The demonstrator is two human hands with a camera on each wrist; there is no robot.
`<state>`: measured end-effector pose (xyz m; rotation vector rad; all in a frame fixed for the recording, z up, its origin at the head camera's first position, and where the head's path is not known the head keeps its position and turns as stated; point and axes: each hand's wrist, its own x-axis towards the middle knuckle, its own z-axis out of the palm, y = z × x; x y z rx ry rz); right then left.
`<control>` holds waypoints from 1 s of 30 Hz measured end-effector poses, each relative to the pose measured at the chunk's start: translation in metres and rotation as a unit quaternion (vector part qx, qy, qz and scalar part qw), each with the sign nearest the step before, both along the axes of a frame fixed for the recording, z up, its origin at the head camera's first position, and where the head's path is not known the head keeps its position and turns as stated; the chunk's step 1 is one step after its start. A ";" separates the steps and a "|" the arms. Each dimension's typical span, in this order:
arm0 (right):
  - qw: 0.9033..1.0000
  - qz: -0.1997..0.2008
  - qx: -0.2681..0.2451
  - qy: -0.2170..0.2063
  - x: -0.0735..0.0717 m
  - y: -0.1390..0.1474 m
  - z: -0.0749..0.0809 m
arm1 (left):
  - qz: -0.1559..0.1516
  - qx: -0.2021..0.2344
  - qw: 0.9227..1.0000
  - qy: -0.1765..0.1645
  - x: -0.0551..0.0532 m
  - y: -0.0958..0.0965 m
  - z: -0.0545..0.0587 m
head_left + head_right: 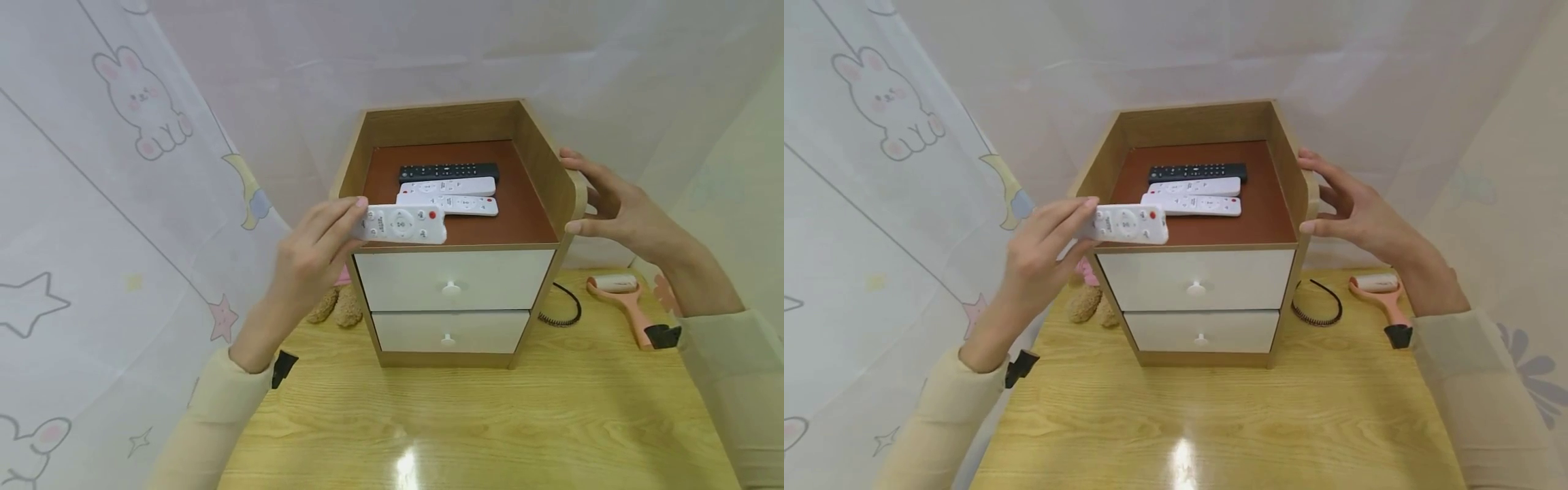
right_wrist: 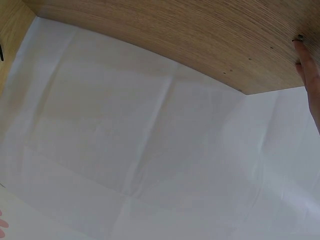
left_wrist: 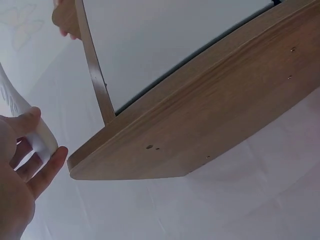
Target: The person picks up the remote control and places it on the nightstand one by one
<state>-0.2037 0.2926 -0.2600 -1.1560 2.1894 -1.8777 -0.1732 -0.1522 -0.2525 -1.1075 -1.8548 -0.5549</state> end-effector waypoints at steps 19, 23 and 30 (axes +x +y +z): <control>1.000 -0.002 0.000 -0.003 0.001 0.000 0.000 | 0.062 -0.165 0.983 -0.047 -0.030 0.039 -0.004; 1.000 0.003 0.000 -0.003 0.000 0.000 0.000 | 0.073 -0.177 0.979 -0.066 -0.032 0.043 -0.005; 1.000 0.007 -0.008 0.000 -0.001 0.000 -0.002 | 0.070 -0.193 0.974 -0.091 -0.036 0.046 -0.002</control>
